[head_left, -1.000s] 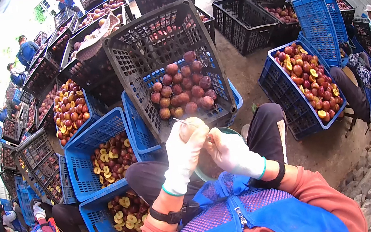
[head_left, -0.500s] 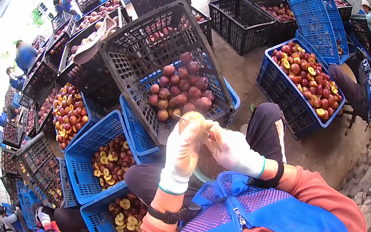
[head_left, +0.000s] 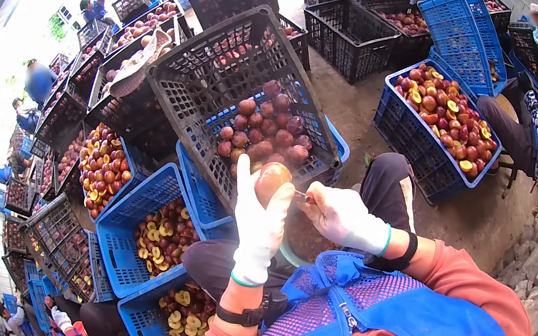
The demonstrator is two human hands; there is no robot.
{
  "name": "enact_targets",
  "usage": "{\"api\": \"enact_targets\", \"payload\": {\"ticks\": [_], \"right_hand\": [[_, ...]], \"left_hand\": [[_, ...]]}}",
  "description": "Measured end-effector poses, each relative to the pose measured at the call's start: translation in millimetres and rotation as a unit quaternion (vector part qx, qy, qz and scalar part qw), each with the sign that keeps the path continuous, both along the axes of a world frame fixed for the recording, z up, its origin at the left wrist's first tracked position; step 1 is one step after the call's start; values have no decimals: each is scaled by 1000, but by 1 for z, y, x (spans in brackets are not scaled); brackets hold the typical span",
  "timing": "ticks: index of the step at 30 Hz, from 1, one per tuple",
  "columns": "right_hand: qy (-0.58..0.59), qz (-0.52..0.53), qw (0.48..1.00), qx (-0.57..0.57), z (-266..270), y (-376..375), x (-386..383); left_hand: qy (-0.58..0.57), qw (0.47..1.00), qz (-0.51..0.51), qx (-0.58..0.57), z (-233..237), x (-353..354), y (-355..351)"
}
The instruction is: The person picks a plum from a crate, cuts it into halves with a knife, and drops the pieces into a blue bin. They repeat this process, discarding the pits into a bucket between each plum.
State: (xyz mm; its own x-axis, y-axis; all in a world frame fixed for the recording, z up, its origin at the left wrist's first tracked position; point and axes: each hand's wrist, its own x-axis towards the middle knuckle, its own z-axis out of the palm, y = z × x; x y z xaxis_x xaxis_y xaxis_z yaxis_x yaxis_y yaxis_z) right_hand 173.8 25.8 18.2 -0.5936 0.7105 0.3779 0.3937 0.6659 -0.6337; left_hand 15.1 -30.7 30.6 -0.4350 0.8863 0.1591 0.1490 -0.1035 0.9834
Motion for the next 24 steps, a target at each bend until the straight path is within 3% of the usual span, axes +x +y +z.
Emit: {"api": "enact_targets", "payload": {"ticks": [1,2,4,5,7,8,11,14,15,17,18,20,21,23,24], "right_hand": [[-5,6,1000,1,3,1,1],[-4,7,1000,10,4,2,1],[-1,10,1000,24,5,2,1],[-5,10,1000,23,4,1,1],[-12,12,1000,23,3,1,2],[-17,18,1000,18,4,2,3],[-28,40,999,7,9,6,8],[-38,76,996,12,14,15,16],[-47,86,995,18,14,17,22],[-38,69,996,33,2,25,42],[-22,42,999,15,-2,30,52],[112,59,991,43,-3,36,50],[156,82,980,88,7,38,40],[223,123,947,197,47,39,8],[231,153,938,207,48,39,1]], "left_hand": [[-52,998,-16,2,3,-1,-2],[-202,978,-43,26,6,0,-1],[-482,869,-90,69,12,0,0],[-451,888,-69,64,14,2,0],[-140,988,3,63,4,-2,-2],[23,997,39,60,1,-3,-2],[84,993,26,79,5,-7,-1],[231,967,58,90,8,-14,-2],[330,936,93,76,15,-19,-4],[395,900,174,51,26,-43,-9],[106,981,145,73,25,-54,-12],[-65,995,-76,29,30,-58,-11],[35,987,-159,18,20,-57,-5],[-64,974,-214,-28,21,-19,-4],[-261,946,-182,-63,32,11,-11]]}}
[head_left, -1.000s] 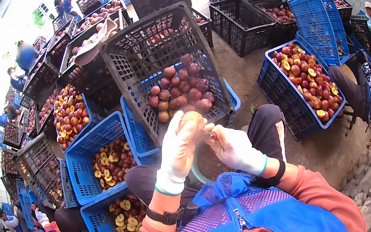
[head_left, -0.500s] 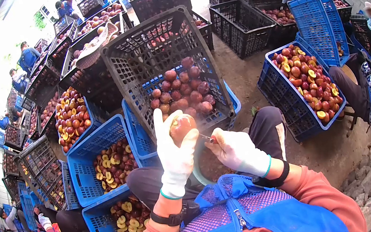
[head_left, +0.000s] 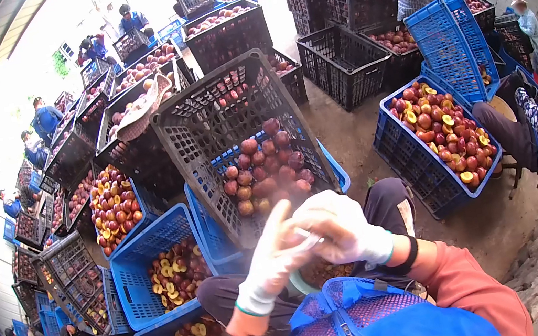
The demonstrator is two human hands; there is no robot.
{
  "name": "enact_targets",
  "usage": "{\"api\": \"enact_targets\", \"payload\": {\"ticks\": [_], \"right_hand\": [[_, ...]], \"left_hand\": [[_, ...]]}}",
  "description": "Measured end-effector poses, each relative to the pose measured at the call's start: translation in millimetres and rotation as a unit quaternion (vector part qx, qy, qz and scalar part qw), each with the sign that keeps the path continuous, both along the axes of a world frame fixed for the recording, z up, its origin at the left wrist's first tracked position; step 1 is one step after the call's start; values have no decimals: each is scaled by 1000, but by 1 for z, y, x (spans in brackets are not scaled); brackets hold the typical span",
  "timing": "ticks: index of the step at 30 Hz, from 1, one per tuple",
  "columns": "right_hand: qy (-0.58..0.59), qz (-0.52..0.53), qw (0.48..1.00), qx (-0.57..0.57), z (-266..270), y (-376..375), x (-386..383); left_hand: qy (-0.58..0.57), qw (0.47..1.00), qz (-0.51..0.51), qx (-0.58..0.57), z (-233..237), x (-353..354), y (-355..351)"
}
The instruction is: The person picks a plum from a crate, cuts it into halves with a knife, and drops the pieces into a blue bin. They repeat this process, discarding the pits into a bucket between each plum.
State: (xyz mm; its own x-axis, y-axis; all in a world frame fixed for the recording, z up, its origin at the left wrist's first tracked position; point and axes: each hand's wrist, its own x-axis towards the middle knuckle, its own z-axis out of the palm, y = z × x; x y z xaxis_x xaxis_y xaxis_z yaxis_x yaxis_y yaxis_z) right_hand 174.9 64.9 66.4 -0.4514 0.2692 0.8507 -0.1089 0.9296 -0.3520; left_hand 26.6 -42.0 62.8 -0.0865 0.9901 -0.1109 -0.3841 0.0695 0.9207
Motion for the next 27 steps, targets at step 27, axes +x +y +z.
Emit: {"api": "enact_targets", "payload": {"ticks": [27], "right_hand": [[0,1,998,69,27,-15,-83]], "left_hand": [[-8,967,147,210,-49,-30,11]]}}
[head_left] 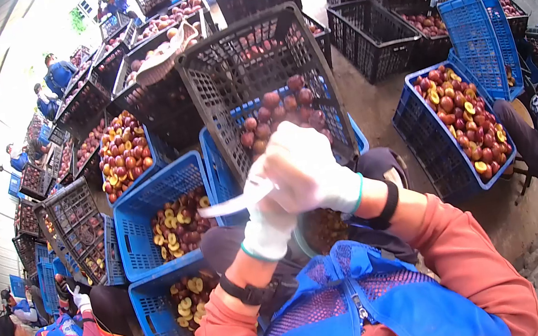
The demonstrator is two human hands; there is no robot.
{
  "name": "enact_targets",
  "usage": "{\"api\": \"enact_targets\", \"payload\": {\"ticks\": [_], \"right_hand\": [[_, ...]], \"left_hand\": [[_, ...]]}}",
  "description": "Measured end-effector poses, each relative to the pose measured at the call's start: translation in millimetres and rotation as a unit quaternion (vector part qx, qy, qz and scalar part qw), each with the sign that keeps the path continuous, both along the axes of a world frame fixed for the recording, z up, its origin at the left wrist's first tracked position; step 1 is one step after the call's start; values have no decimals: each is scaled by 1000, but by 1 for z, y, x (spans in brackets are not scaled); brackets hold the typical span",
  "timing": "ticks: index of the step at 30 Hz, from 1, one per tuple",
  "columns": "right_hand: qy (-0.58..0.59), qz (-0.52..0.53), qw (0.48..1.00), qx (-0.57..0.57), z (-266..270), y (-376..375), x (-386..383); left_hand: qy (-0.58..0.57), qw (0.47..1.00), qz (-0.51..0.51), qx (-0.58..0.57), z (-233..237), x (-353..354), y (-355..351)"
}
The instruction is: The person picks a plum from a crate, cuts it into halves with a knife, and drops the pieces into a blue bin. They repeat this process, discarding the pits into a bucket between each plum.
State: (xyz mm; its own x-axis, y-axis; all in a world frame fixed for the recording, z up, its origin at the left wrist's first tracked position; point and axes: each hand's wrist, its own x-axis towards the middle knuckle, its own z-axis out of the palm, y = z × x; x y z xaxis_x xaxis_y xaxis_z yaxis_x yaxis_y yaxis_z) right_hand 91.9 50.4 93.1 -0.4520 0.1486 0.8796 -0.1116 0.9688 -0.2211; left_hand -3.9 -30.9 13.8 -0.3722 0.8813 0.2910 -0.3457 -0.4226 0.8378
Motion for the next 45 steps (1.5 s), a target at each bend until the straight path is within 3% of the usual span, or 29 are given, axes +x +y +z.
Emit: {"api": "enact_targets", "payload": {"ticks": [4,5,7,9,11,13,14,15,17,18,19,20,21,22,23,26,27,28,29,30,32,34,35,37,39,41,43,44,45], "right_hand": [[110,-79,945,-298,-20,-4,-41],[168,10,890,-423,-32,2,-54],[184,114,702,-678,-3,7,-41],[195,243,551,-774,-18,21,-27],[166,302,468,-814,-38,25,-18],[85,245,481,-837,-78,27,-7],[-31,182,546,-817,-94,26,4],[-206,35,634,-744,-95,22,9],[-292,47,631,-717,-156,20,5],[-315,61,782,-534,-165,21,-11],[-318,69,787,-524,-137,8,-30],[-321,77,792,-514,-108,-5,-50],[-303,81,662,-681,-47,-23,-66],[-245,108,721,-639,-64,-28,-98],[-185,134,772,-592,-82,-29,-118],[-324,175,725,-582,-31,-5,-78],[-354,165,754,-528,-29,10,-60],[-409,144,771,-468,-34,32,-43],[-385,72,860,-326,-54,57,-23],[-426,34,829,-362,-25,70,9],[-390,-55,882,-261,-25,107,68],[-370,-130,866,-311,-20,127,105],[-347,-162,826,-413,-9,129,118],[-280,-121,793,-527,-11,124,141],[-196,-41,721,-664,-33,118,155],[-226,-54,702,-673,-62,111,160],[-250,-78,718,-645,-95,103,156],[-247,-63,665,-702,-99,101,152],[-222,-36,652,-724,-113,97,149]], "left_hand": [[62,981,171,-64,4,-9,18],[51,976,195,-85,8,-10,20],[-10,975,183,-124,20,-12,16],[-123,977,79,-157,36,-13,2],[-188,971,-10,-146,43,-22,-13],[-214,967,-39,-132,43,-33,-30],[-213,968,-26,-132,39,-42,-42],[-201,970,-20,-138,39,-54,-59],[-151,969,56,-187,34,-81,-102],[-120,966,108,-204,25,-98,-128],[-97,948,119,-279,23,-117,-156],[-1,909,178,-378,14,-130,-184],[20,847,255,-466,-2,-144,-207],[5,774,322,-545,-13,-155,-225],[129,715,352,-590,-21,-159,-245],[175,739,346,-550,-33,-164,-252],[96,778,344,-516,-36,-163,-234],[99,825,303,-467,-43,-160,-213],[101,866,261,-415,-46,-153,-189],[93,883,215,-407,-38,-141,-152],[76,907,113,-398,-32,-124,-76],[112,900,19,-421,-53,-118,-3],[160,882,-20,-442,-65,-115,33],[217,859,-47,-461,-106,-112,100],[302,804,-32,-511,-143,-111,156],[533,742,35,-405,-238,-134,193],[584,692,29,-425,-241,-119,211],[591,675,14,-441,-242,-115,214],[599,657,-1,-457,-236,-110,216]]}}
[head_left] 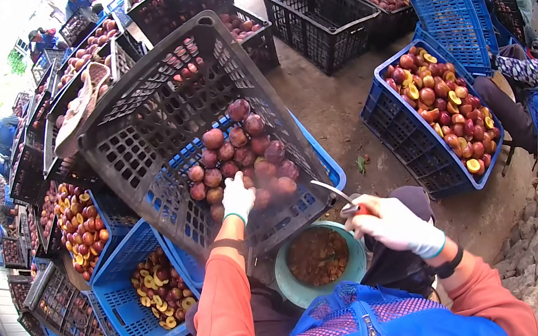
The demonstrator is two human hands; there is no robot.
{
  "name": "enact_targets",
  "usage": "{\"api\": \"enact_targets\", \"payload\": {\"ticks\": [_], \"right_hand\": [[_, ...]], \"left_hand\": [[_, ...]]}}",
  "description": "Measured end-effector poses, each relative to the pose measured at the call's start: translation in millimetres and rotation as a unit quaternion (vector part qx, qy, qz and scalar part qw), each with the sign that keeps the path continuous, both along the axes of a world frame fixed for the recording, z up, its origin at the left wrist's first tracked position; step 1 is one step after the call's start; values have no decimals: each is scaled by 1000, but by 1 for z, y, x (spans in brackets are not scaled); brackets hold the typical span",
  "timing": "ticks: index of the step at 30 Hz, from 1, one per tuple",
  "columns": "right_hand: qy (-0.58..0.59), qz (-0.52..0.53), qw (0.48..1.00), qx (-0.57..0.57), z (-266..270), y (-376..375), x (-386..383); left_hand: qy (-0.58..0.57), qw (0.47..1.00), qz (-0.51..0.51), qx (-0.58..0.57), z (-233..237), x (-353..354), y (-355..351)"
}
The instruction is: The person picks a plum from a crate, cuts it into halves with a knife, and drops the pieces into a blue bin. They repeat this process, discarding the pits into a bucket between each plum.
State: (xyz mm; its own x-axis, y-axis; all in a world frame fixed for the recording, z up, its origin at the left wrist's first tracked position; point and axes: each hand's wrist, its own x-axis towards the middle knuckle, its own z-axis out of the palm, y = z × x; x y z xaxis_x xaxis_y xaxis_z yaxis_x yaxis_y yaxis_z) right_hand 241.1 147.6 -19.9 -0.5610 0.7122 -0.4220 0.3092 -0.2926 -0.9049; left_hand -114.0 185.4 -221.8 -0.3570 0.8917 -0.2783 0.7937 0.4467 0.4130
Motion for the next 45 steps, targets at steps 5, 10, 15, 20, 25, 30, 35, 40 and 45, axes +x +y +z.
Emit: {"api": "enact_targets", "payload": {"ticks": [5,10,15,20,25,30,35,40,45], "right_hand": [[40,-5,997,-58,-9,1,-37],[36,14,998,55,-11,0,-76],[82,37,968,232,-1,-37,-98],[79,14,927,367,4,-78,-96],[34,-28,877,478,5,-105,-100],[34,-55,821,567,6,-120,-109],[33,-54,879,472,-10,-129,-123],[119,8,946,301,-8,-122,-121],[325,85,906,-256,26,-124,-94]], "left_hand": [[-186,977,83,66,8,-15,5],[-782,606,144,39,113,14,-48],[-780,583,209,94,171,73,-110],[-754,584,241,180,208,109,-149],[-701,628,276,196,224,120,-175],[-691,585,320,278,209,125,-186],[-694,549,323,335,193,118,-186],[-654,613,335,290,194,108,-195],[-740,586,250,216,217,98,-201]]}}
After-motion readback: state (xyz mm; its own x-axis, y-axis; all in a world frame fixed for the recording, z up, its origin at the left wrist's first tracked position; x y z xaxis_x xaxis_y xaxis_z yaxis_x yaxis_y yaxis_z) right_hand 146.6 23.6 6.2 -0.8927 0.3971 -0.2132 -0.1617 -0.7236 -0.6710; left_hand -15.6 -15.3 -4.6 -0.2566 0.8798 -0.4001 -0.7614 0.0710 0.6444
